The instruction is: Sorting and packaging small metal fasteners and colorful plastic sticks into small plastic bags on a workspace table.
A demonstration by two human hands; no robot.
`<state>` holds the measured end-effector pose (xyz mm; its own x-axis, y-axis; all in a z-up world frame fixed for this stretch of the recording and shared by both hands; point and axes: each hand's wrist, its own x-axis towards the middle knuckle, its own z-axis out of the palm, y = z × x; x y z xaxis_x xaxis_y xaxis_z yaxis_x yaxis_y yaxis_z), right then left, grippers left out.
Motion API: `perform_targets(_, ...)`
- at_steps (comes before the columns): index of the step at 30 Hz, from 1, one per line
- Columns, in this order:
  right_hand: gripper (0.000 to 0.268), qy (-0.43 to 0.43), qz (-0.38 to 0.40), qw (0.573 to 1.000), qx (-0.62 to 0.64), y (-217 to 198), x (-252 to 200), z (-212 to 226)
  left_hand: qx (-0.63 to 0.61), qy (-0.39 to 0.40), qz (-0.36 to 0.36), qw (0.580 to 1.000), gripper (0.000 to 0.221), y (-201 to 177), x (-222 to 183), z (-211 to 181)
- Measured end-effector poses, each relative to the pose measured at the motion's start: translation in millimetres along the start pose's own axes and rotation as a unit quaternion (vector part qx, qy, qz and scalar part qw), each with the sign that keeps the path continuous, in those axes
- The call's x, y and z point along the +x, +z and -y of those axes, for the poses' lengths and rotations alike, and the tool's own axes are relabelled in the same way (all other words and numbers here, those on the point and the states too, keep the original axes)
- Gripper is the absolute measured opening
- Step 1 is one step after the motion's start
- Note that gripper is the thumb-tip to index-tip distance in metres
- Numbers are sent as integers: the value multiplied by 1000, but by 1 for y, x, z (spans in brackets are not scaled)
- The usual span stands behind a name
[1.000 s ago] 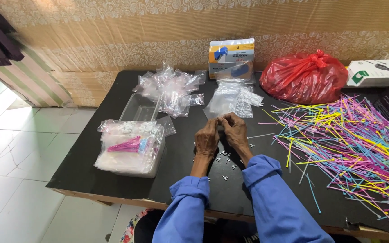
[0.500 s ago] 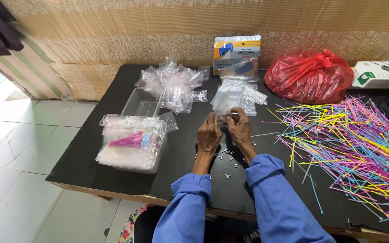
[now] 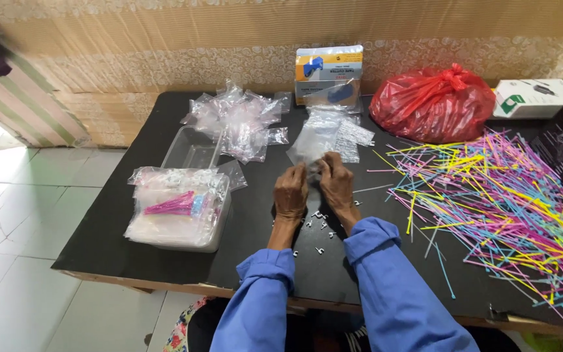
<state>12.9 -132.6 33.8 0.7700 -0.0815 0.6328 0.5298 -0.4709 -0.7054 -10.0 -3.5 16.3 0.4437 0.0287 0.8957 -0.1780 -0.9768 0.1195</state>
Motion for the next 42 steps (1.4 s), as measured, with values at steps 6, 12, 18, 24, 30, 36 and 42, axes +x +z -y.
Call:
perform_targets(6,11,-58,-14,998,31,-3,2,9,18,15,-12,1000,2,-13,5,1)
perform_targets(12,11,-23,-17,998,61,-12,13,22,1,44,-24,999,6,-39,28,-8)
perform_targets(18,19,23,-16,998,61,-23,15,50,3,26,-11,1000,8,-73,51,-27)
perform_targets(24,18,-15,17,999,24,-40,15,54,-28,-78,19,996,7,-63,48,-28)
perform_targets(30,9,-85,56,995,-6,-55,15,46,-42,-122,35,991,12,-76,54,-32)
perform_targets(36,42,-194,139,964,-116,-76,20,54,-40,-109,54,992,11,-83,55,-40)
perform_targets(42,26,-162,169,965,-116,-110,23,73,-68,-121,64,988,12,-102,61,-56)
